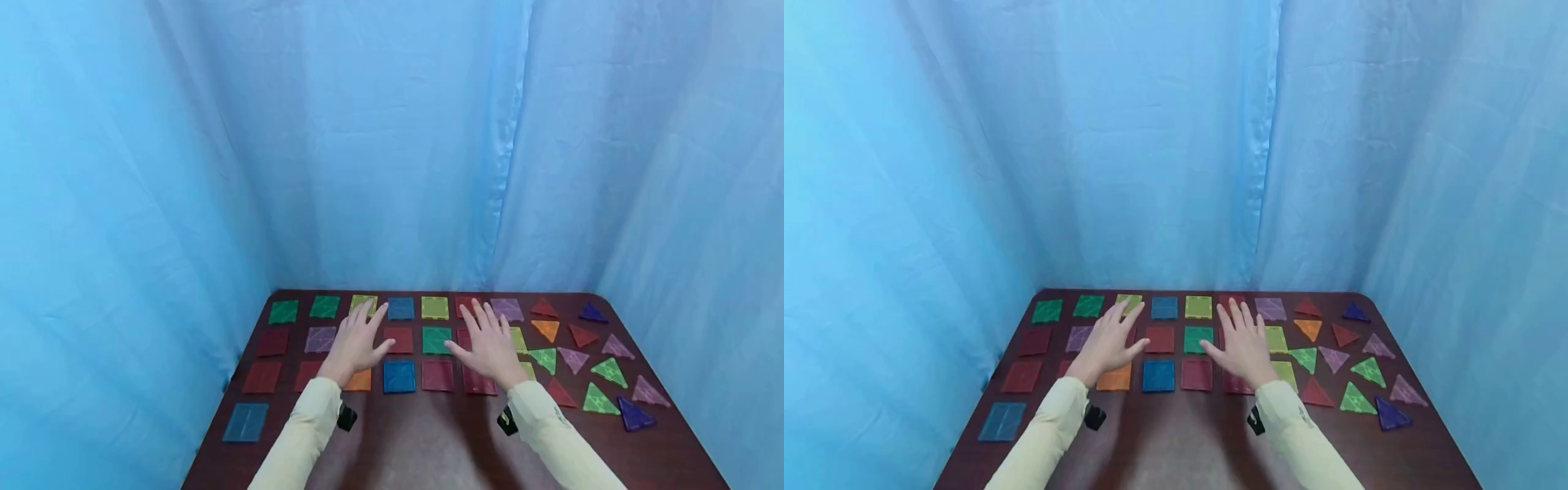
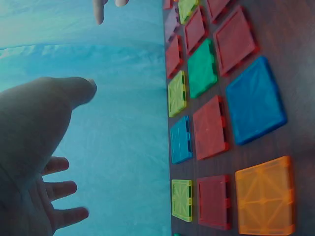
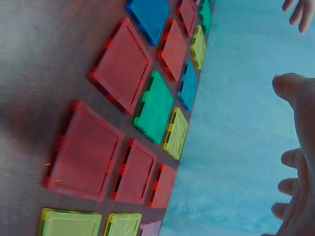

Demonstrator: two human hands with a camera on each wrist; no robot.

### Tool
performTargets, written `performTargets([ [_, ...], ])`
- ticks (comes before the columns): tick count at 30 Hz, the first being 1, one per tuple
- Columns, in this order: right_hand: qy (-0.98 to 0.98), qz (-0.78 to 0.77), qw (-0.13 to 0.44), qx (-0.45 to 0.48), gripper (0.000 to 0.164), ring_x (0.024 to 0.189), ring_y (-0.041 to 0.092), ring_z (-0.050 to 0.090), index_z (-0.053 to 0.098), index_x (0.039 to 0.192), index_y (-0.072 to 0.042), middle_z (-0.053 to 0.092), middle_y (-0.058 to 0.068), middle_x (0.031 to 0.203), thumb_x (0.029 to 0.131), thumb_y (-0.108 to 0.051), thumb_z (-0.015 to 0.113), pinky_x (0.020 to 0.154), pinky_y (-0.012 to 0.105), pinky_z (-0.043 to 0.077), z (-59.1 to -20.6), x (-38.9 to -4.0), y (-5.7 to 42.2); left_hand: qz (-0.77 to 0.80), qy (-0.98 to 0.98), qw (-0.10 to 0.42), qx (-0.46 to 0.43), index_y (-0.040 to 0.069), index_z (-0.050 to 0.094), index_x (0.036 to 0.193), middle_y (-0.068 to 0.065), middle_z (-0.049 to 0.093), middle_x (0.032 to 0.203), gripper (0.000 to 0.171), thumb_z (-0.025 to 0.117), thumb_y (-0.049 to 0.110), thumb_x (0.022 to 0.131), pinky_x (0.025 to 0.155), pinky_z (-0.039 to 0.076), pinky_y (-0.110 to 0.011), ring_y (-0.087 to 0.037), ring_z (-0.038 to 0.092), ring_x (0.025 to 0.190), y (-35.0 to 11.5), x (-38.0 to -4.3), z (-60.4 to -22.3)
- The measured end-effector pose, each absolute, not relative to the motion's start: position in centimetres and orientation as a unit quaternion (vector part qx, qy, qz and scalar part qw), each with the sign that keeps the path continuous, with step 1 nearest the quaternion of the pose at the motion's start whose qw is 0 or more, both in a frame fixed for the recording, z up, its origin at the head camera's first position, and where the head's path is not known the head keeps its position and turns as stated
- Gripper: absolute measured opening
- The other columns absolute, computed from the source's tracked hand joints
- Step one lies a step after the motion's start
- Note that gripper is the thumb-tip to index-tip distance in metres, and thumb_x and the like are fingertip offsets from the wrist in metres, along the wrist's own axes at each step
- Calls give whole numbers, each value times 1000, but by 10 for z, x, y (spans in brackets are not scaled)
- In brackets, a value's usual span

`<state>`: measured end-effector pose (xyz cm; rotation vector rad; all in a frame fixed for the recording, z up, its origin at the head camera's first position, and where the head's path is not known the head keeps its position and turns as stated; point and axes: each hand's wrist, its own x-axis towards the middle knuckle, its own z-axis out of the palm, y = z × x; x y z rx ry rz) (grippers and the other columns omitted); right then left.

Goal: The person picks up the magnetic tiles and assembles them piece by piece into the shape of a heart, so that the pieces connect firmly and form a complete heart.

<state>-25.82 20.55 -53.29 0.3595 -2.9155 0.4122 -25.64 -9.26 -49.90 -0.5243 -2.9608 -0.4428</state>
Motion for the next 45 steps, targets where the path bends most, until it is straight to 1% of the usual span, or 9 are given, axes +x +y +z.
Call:
performTargets([
  [4,-979,127,50,149,92,153,42,21,31,160,-8,28,19,165,92,-60,64,120,69,14,-530,-279,198,-139,-974,8,-180,20,34,159,-14,33,163,75,66,47,97,118,33,-57,-34,32,150,-87,-280,-495],
  [9,-979,109,0,175,87,151,41,27,34,158,-5,35,20,162,93,-55,65,120,68,18,-538,-294,191,-122,-974,-39,-187,19,35,159,-13,32,164,75,65,47,97,118,34,-55,-32,32,151,-80,-293,-506],
  [14,-978,104,-44,175,86,149,40,33,38,156,-5,38,19,160,92,-54,67,120,66,22,-550,-301,185,-109,-975,-60,-186,18,40,157,-12,36,161,73,66,49,96,118,36,-53,-32,37,148,-72,-297,-530],
  [19,-979,100,-68,164,74,145,39,40,49,150,-4,44,20,156,94,-51,65,118,64,26,-570,-301,179,-102,-975,-75,-183,15,50,151,-12,44,157,62,63,46,99,116,38,-52,-31,43,144,-64,-293,-554],
  [25,-980,77,-91,159,66,138,38,48,58,142,-4,54,19,147,98,-53,60,116,62,30,-592,-300,174,-99,-974,-116,-168,14,52,150,-9,43,159,55,57,42,102,118,35,-50,-29,39,148,-51,-292,-575],
  [29,-979,80,-104,157,67,139,37,48,60,140,-3,53,19,148,98,-54,59,116,61,31,-605,-295,171,-98,-974,-138,-154,14,51,150,-8,42,160,54,55,41,104,119,33,-51,-28,37,149,-46,-291,-588],
  [34,-978,93,-112,153,69,137,38,49,60,138,1,54,20,146,97,-55,60,115,62,32,-611,-288,170,-97,-971,-165,-142,15,51,150,-7,42,160,53,55,40,103,119,33,-52,-27,36,149,-43,-288,-599],
  [40,-978,101,-111,144,73,138,37,48,58,140,1,53,19,148,95,-56,62,117,59,32,-609,-291,167,-91,-973,-152,-146,15,51,150,-7,41,160,54,56,41,103,119,34,-52,-27,36,150,-41,-293,-602],
  [45,-968,135,-139,162,82,143,40,43,49,148,2,43,20,157,93,-58,64,116,58,36,-613,-291,163,-90,-972,-153,-154,14,51,150,-8,40,161,56,58,42,101,118,36,-51,-30,35,150,-38,-292,-607],
])
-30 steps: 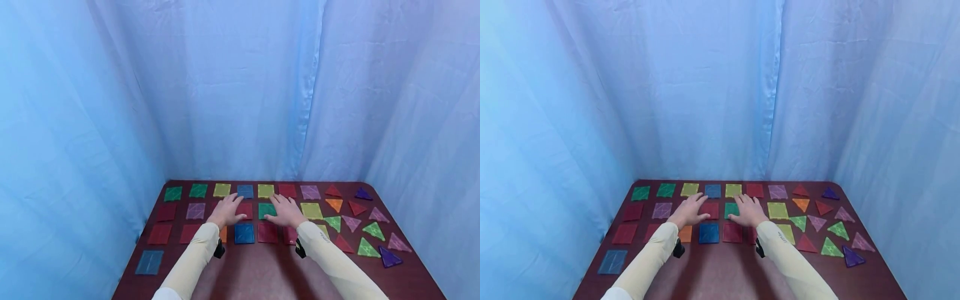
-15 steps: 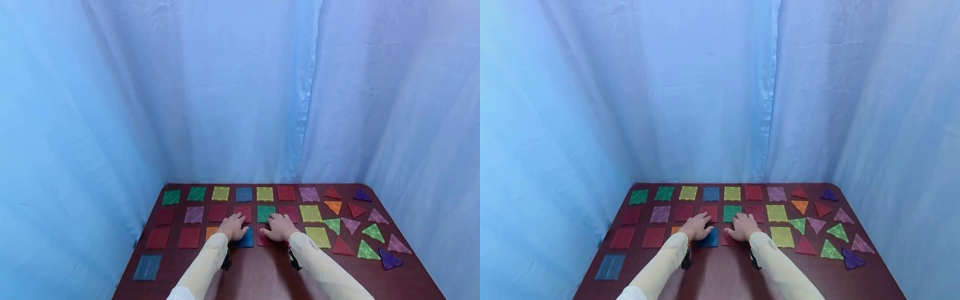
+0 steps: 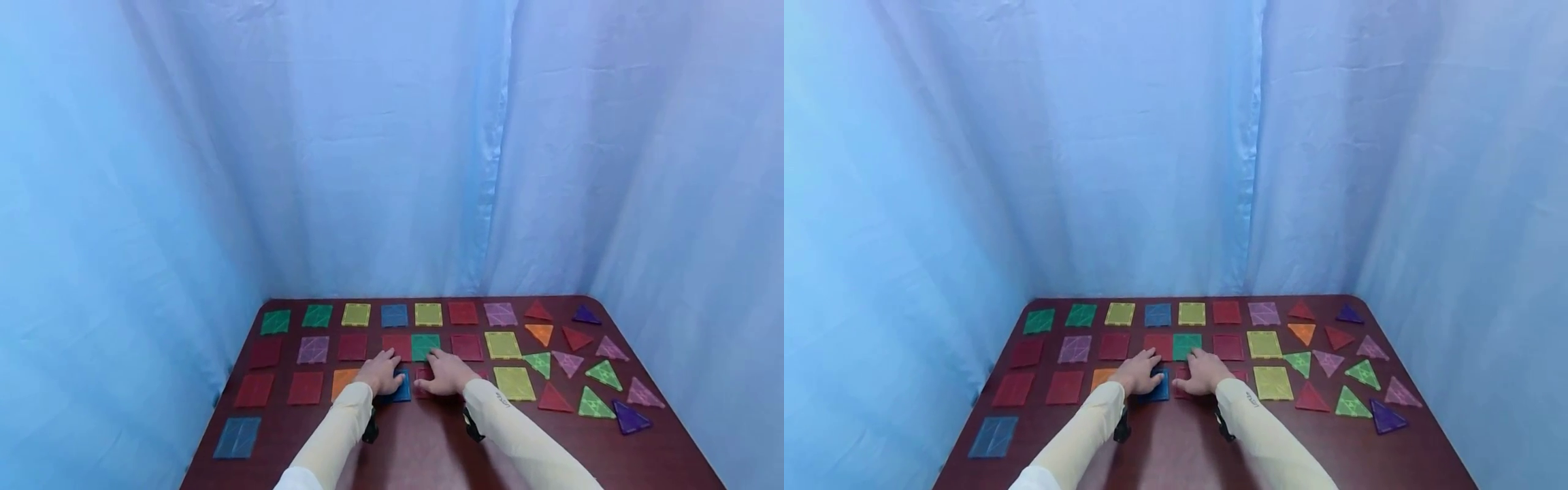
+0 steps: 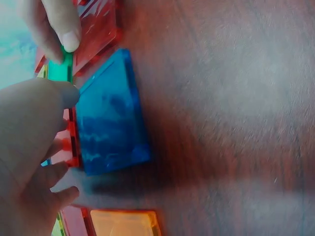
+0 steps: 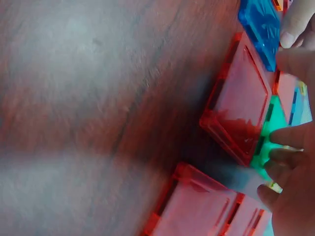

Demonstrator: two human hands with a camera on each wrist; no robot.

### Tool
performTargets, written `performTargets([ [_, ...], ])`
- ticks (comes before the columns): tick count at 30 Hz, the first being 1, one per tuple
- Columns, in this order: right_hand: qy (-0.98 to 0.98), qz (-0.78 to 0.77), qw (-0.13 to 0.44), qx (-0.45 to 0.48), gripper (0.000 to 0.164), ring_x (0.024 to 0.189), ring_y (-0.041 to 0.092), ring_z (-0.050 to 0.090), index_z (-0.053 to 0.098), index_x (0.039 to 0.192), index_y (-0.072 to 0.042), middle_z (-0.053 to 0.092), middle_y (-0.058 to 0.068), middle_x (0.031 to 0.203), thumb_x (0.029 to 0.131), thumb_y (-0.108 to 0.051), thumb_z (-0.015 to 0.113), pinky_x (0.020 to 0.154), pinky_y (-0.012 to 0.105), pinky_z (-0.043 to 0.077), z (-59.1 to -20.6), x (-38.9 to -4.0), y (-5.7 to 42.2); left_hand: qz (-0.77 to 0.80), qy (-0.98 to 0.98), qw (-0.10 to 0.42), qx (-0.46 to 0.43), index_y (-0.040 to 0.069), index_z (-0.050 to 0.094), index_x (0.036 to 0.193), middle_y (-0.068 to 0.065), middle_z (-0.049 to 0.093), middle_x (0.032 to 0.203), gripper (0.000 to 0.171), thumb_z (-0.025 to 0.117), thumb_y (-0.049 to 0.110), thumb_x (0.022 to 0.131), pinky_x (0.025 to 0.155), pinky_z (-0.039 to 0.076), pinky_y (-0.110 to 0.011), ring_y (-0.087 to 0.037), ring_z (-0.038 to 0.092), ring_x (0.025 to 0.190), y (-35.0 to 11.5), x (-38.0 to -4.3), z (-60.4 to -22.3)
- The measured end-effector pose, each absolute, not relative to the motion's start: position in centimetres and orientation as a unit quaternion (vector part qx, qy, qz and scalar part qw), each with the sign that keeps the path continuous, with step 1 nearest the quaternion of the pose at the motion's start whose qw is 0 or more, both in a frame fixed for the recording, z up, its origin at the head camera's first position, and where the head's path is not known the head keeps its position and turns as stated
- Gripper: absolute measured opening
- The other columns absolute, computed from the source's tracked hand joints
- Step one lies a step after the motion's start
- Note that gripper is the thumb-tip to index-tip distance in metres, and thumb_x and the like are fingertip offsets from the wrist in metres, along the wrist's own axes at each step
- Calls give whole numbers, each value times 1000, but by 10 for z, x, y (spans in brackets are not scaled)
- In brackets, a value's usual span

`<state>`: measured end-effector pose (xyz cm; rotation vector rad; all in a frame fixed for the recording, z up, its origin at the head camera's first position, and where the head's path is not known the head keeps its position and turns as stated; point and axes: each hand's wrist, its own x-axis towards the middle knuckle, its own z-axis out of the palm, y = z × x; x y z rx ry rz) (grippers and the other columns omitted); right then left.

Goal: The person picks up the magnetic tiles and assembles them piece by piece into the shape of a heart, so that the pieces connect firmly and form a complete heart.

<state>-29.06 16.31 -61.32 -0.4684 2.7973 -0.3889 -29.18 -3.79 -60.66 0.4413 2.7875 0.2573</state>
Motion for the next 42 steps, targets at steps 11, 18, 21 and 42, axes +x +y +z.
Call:
performTargets([
  [11,966,-127,145,-175,84,145,40,40,45,152,-4,38,17,160,90,-55,67,117,57,35,-614,-287,166,80,972,138,171,13,48,152,-9,39,161,64,65,43,97,116,39,-49,-31,34,151,-40,-281,-607],
  [18,964,-120,138,-193,73,148,38,37,44,153,-5,38,17,161,95,-43,67,120,56,30,-615,-287,172,114,963,171,172,16,46,154,-6,34,165,61,66,32,99,118,36,-46,-28,29,153,-48,-280,-605],
  [21,962,-123,129,-206,70,150,36,33,43,153,-3,37,17,161,97,-40,65,122,57,25,-622,-290,176,126,961,178,172,17,46,154,-5,33,165,58,65,25,100,119,35,-46,-27,28,154,-50,-281,-605],
  [42,960,-131,149,-198,75,152,37,29,44,153,-4,37,15,162,92,-35,75,121,56,28,-617,-289,176,127,964,158,174,16,49,152,-5,37,163,60,71,22,96,116,39,-45,-27,31,152,-51,-280,-602],
])
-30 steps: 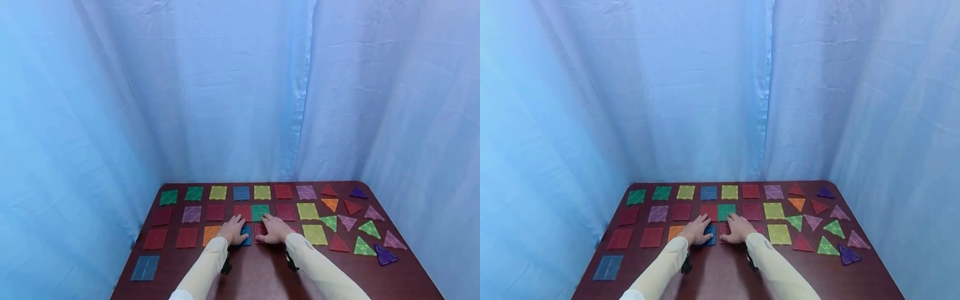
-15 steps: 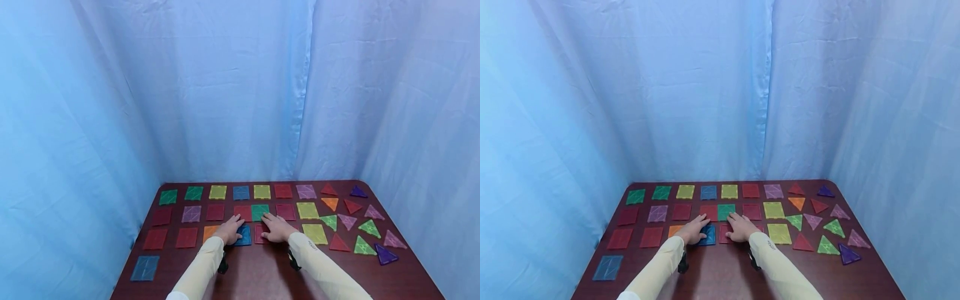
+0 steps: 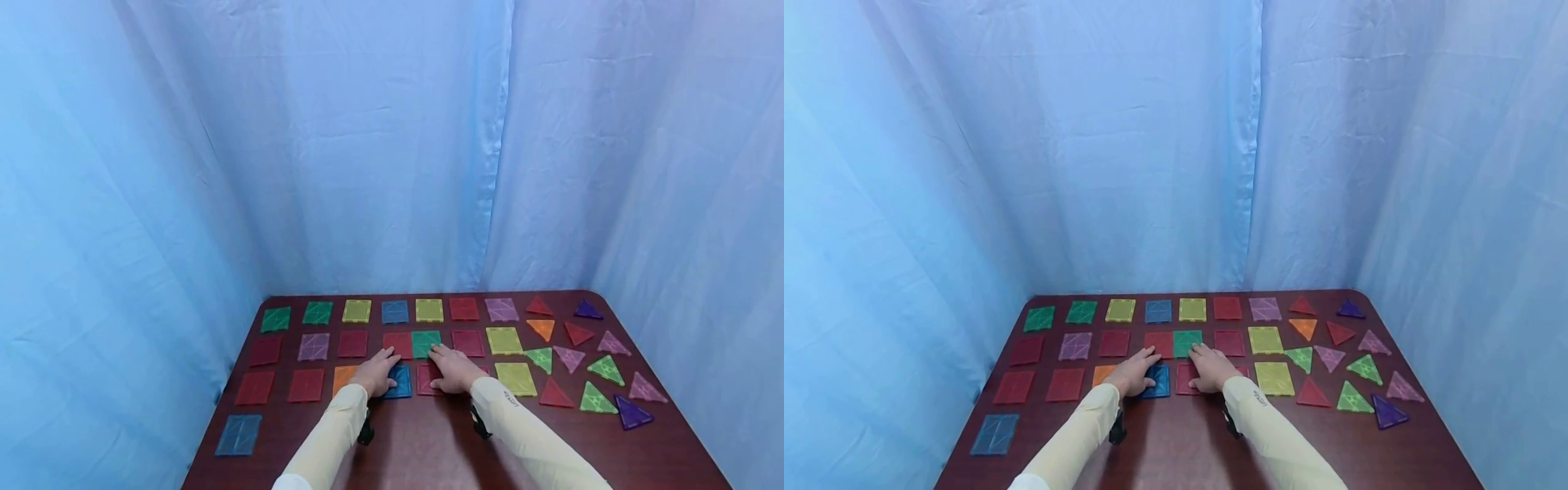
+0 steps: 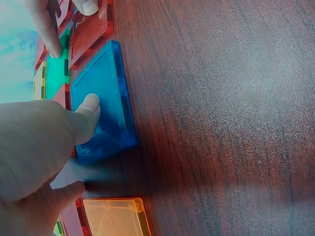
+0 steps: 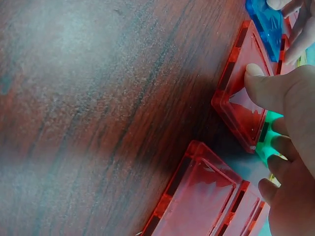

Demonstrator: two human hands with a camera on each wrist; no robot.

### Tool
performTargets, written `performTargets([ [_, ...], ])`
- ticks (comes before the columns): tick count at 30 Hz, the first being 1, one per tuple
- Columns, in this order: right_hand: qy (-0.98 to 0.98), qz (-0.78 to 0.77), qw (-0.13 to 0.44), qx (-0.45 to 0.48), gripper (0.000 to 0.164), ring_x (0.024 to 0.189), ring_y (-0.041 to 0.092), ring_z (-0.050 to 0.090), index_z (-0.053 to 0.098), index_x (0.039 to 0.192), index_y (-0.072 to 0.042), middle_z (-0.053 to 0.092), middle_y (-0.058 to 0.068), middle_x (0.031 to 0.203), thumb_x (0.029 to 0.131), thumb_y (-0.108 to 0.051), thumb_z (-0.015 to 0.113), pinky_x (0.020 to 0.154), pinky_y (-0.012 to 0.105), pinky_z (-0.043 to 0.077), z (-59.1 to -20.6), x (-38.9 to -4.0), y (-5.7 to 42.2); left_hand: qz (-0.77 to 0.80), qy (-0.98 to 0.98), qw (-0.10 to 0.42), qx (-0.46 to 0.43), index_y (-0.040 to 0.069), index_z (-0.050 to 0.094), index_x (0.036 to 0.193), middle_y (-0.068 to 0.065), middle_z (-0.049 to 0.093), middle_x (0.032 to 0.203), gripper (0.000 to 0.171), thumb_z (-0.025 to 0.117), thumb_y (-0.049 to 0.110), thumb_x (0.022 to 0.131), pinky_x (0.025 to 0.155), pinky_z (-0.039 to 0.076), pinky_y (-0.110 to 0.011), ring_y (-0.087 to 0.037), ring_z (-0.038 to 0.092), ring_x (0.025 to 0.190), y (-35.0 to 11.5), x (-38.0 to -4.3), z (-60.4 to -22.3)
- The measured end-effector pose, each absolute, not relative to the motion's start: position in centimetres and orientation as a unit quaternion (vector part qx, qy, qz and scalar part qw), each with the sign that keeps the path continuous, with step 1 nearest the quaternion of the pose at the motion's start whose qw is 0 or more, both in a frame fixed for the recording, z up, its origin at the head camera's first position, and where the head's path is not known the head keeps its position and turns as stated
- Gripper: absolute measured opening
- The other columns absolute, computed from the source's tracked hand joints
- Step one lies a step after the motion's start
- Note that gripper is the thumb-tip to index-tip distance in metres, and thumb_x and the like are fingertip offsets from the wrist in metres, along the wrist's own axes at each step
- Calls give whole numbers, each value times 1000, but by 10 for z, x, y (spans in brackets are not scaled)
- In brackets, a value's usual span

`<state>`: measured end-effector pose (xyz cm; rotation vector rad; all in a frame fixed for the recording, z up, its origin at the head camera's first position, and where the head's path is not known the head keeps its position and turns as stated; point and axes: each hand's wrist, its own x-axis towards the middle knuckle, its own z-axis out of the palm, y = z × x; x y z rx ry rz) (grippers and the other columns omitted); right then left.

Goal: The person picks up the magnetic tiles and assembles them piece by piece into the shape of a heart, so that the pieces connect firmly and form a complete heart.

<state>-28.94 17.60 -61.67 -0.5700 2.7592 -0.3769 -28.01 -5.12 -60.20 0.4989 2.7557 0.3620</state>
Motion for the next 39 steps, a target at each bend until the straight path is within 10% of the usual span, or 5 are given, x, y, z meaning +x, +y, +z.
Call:
performTargets([
  [39,967,-126,97,-197,72,123,33,60,58,136,-4,59,16,137,82,-44,83,105,52,49,-620,-298,172,58,982,78,161,23,58,143,-1,50,154,57,76,37,90,104,51,-48,-23,50,140,-42,-283,-615],
])
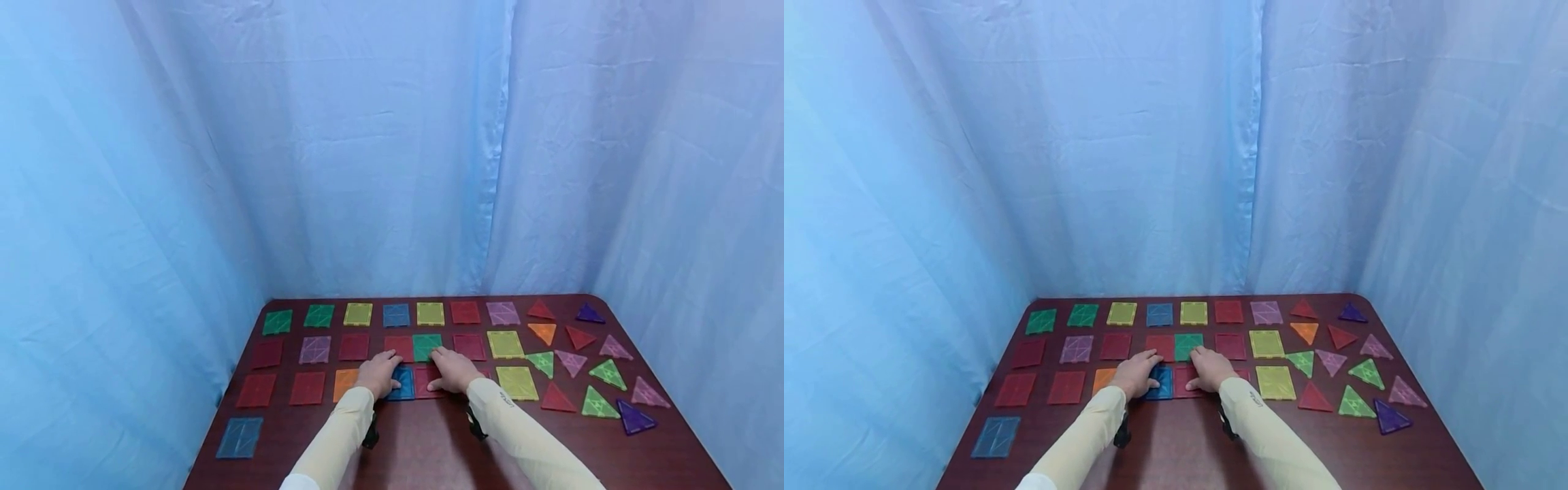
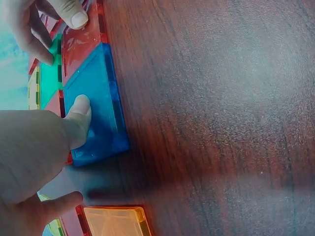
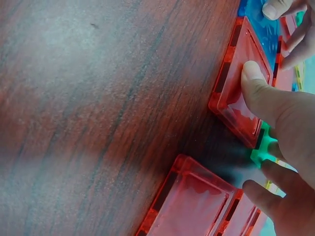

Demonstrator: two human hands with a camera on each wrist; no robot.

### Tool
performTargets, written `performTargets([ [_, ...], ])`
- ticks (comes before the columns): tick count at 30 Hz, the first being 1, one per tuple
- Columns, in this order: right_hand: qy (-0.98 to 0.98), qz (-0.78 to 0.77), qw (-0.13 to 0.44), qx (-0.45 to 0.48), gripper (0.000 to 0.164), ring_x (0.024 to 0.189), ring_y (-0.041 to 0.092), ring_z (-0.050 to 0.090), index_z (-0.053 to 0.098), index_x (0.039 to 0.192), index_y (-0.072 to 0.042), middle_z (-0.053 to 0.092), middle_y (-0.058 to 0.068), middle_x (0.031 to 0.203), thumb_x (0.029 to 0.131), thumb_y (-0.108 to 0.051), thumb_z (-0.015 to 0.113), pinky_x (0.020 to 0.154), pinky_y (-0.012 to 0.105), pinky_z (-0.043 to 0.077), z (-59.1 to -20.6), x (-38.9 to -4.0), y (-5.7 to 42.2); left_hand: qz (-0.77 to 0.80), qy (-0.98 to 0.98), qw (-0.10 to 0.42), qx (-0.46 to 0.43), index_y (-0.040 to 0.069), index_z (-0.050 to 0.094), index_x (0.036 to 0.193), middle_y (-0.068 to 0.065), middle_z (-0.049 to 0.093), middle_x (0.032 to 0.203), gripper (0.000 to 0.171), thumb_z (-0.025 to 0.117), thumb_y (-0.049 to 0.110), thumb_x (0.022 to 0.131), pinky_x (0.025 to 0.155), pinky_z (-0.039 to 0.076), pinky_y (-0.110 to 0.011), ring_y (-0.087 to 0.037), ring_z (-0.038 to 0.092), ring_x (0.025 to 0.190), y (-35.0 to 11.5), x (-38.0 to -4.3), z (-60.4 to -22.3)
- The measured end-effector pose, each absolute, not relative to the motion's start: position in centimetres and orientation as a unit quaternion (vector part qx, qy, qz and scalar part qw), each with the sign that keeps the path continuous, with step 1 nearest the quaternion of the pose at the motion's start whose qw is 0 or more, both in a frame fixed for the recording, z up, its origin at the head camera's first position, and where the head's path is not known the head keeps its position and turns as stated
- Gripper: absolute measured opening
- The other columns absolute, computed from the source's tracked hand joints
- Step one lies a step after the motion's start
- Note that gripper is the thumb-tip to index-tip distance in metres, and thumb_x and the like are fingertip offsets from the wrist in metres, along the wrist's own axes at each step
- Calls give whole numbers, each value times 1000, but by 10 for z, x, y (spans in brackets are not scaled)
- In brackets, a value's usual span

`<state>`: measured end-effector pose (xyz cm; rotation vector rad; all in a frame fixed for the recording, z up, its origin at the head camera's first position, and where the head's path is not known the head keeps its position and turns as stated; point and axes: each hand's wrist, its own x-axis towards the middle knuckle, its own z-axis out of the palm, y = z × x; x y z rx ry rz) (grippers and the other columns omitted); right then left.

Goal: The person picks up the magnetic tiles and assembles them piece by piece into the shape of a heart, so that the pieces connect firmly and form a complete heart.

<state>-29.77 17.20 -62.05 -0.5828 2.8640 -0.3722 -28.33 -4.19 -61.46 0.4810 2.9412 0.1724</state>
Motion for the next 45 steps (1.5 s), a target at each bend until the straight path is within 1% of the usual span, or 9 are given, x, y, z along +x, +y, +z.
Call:
performTargets([
  [3,969,-125,84,-197,65,114,31,63,60,131,-5,62,14,129,82,-42,83,101,50,52,-622,-300,172,54,984,61,156,24,62,139,-1,55,150,55,77,39,89,102,52,-48,-24,54,135,-40,-285,-615],
  [7,969,-140,68,-193,57,112,31,64,63,128,-6,64,13,126,84,-36,83,100,50,53,-623,-298,170,47,988,28,148,25,67,134,0,60,145,49,76,40,88,99,52,-49,-26,59,128,-36,-285,-619],
  [10,968,-150,69,-190,58,120,33,62,63,134,-8,62,14,134,86,-35,81,104,52,50,-623,-296,170,31,990,9,139,25,68,133,0,62,141,47,74,42,89,97,53,-47,-27,61,122,-33,-283,-623],
  [14,968,-157,89,-176,61,136,37,52,58,142,-7,53,18,148,90,-34,77,110,55,44,-625,-293,169,43,991,3,123,20,70,128,-6,63,133,37,72,35,94,94,55,-44,-29,63,112,-27,-280,-624],
  [17,966,-167,103,-170,65,144,41,41,52,146,-2,44,22,155,93,-32,74,113,55,40,-627,-289,164,85,991,4,105,12,72,120,-12,63,128,27,72,22,95,91,56,-44,-33,61,106,-24,-276,-623],
  [20,964,-179,105,-168,67,147,44,35,49,146,4,40,26,157,94,-31,73,116,54,37,-628,-285,157,123,988,6,92,7,73,118,-16,61,131,25,71,16,95,94,55,-45,-37,59,109,-23,-273,-624],
  [28,970,-169,82,-154,70,144,50,35,49,142,11,40,32,153,93,-32,74,116,55,37,-626,-276,148,157,982,37,103,4,66,131,-19,52,146,41,70,26,97,107,47,-49,-40,52,128,-23,-266,-623],
  [35,972,-161,88,-149,77,145,54,30,44,146,13,35,34,155,95,-38,71,115,57,37,-627,-271,149,135,981,60,126,1,59,140,-21,46,150,61,72,40,94,110,44,-50,-41,47,133,-19,-261,-617],
  [45,968,-180,93,-150,81,148,52,26,41,148,12,31,33,158,94,-40,72,113,59,39,-628,-262,150,123,981,59,138,6,57,143,-17,47,151,61,68,43,96,109,46,-48,-38,49,131,-27,-255,-623],
])
